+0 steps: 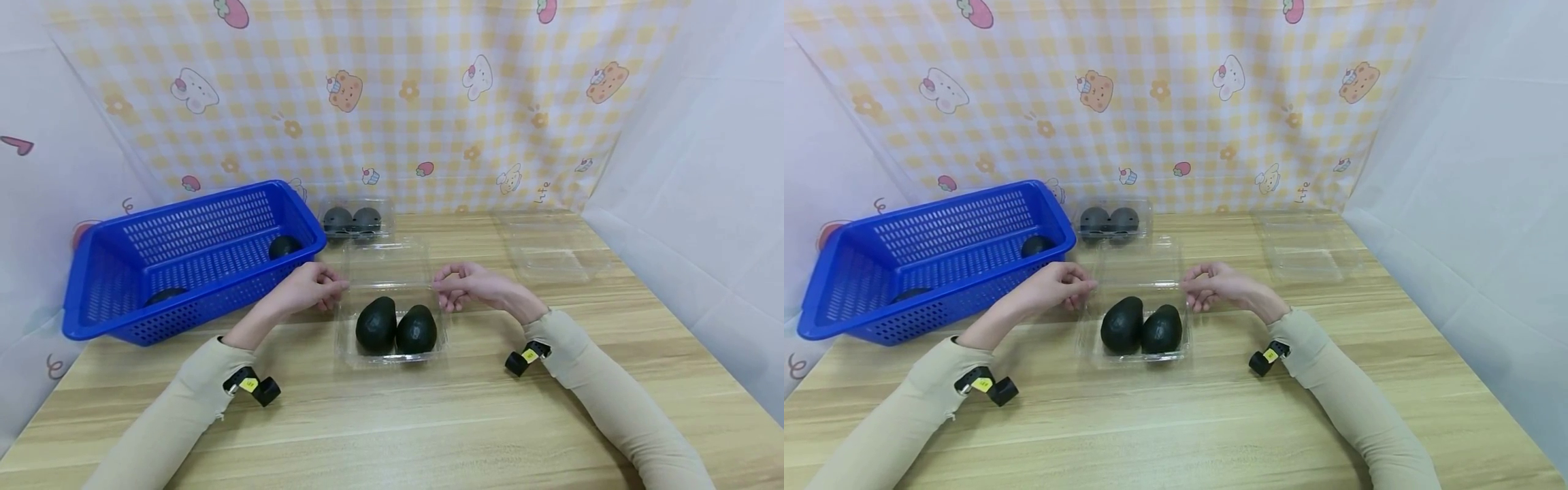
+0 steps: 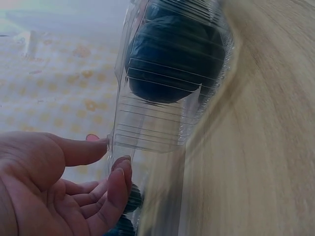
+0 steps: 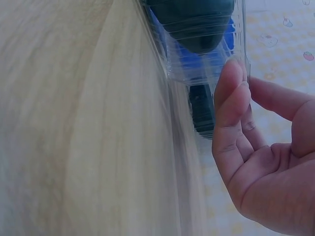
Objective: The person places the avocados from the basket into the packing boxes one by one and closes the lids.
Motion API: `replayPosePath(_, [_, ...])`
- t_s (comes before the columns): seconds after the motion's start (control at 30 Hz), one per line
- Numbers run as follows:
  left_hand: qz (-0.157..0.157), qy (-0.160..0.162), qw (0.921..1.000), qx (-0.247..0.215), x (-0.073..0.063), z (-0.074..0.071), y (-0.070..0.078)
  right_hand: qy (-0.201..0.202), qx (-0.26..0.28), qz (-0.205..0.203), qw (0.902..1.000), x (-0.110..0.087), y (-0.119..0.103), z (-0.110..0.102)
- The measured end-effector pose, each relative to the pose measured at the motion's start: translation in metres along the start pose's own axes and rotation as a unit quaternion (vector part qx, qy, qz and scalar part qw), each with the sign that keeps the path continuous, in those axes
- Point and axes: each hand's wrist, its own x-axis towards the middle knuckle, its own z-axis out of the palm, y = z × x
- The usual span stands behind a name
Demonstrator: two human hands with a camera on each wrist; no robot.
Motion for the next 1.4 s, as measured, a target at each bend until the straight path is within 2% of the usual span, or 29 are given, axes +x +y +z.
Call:
replayPosePath(0.37, [0.013, -0.011, 0.9999, -0.001, -0.004, -0.001, 0.005, -0.033, -0.014, -0.007, 0.9993, -0.001, 0.000, -0.005])
replayPosePath(0.6, [0.019, 0.001, 0.9993, -0.032, -0.003, 0.000, 0.004, -0.043, -0.005, -0.020, 0.9989, -0.003, -0.001, -0.005])
replayPosePath(0.87, [0.021, 0.014, 0.9975, -0.066, 0.000, 0.004, 0.001, -0.010, 0.007, -0.026, 0.9996, -0.004, -0.003, -0.002])
replayPosePath(1.4, [0.023, 0.075, 0.9932, -0.086, 0.003, 0.013, 0.003, 0.058, 0.002, -0.062, 0.9964, 0.000, 0.001, -0.002])
